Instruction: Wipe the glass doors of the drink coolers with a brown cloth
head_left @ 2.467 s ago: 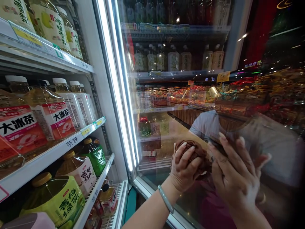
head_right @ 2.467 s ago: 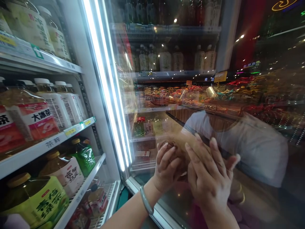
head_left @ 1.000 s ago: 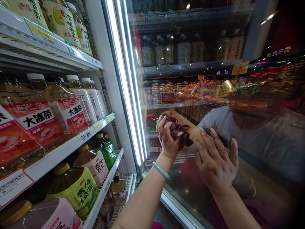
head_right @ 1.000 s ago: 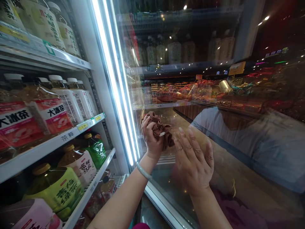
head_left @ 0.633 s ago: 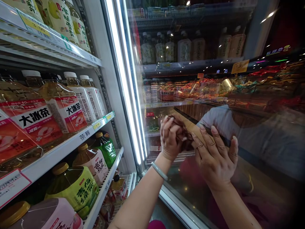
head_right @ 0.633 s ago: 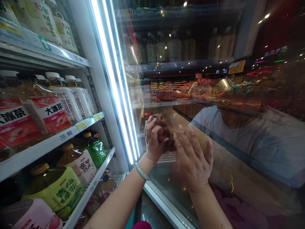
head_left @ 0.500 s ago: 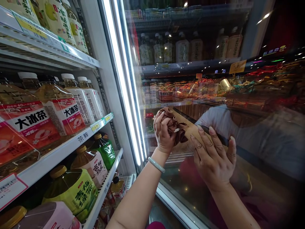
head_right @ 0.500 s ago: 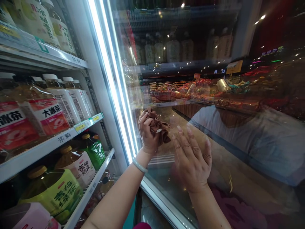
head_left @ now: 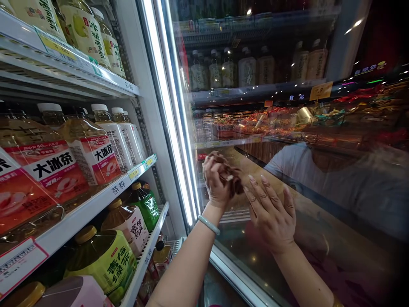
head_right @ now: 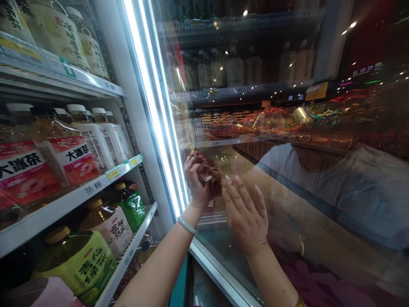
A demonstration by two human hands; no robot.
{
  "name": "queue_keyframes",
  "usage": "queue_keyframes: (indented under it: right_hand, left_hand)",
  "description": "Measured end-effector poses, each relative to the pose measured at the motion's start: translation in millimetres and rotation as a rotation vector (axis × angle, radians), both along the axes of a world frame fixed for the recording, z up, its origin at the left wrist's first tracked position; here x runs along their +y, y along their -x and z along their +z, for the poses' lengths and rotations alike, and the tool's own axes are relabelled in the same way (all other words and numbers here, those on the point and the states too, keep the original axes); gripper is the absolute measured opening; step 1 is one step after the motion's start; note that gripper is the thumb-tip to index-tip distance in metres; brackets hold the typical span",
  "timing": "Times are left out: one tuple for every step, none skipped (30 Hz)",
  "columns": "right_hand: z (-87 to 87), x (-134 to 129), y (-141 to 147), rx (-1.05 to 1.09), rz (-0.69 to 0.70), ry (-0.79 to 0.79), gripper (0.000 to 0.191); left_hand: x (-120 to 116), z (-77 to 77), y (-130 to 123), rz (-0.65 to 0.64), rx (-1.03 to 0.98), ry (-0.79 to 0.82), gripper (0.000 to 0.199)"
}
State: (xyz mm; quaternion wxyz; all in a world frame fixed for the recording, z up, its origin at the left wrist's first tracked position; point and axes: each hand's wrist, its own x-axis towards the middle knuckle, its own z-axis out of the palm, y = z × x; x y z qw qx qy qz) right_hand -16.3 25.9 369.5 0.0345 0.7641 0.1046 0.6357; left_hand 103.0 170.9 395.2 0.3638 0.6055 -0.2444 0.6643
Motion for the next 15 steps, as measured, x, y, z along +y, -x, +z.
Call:
queue_keyframes:
  right_hand:
    - [-0.4,-1,0,0.002,0.000,0.004,0.052]
    - [-0.5,-1,1,0.001,-0.002,0.002,0.051]
    - [-0.5,-1,1,-0.001,-0.005,-0.001,0.051]
    - [-0.5,-1,1,-0.004,-0.007,-0.004,0.051]
    - [-0.5,-1,1,-0.007,-0.009,-0.005,0.051]
    - [-0.6,-1,1,-0.006,-0.011,-0.005,0.052]
    - [-0.8,-1,1,-0.003,-0.011,-0.005,0.053]
    - [-1.0,-1,1,0.003,-0.011,-0.005,0.053]
    - [-1.2,-2,2,0.007,-0.008,-0.007,0.053]
    - [-1.4,-2,2,0.008,-0.004,-0.008,0.052]
    - [-1.6,-2,3,0.007,0.000,-0.007,0.051]
    - [-1.8,-2,3,0.008,0.002,-0.005,0.050]
    - [-1.9,-2,4,0.009,0.002,-0.003,0.049]
    - [-1.9,-3,4,0.012,0.001,-0.001,0.049]
    - [-1.9,-3,4,0.016,0.000,-0.001,0.049]
  left_hand:
    - [4,1.7,-4,0.012,0.039,0.071,0.045]
    - [4,-1.8,-4,0.017,0.067,0.113,0.046]
    - [2,-9.9,-2,0.015,0.083,0.126,0.047]
    - [-3,-21.5,4,0.006,0.086,0.113,0.046]
    - [-10,-35.0,11,-0.006,0.087,0.080,0.045]
    - [-17,-48.1,19,-0.017,0.074,0.044,0.043]
    - [-23,-58.8,26,-0.028,0.065,-0.010,0.039]
    - [-28,-65.4,30,-0.041,0.040,-0.068,0.037]
    - [-29,-66.6,32,-0.049,0.008,-0.121,0.036]
    - [-28,-62.1,29,-0.052,-0.020,-0.152,0.034]
    - [-24,-52.6,23,-0.046,-0.037,-0.154,0.033]
    - [-17,-39.5,14,-0.033,-0.022,-0.123,0.033]
    - [-8,-24.7,2,-0.020,0.007,-0.017,0.034]
    - [2,-10.7,-10,-0.008,0.070,0.095,0.037]
    - [10,0.5,-20,0.005,0.121,0.214,0.038]
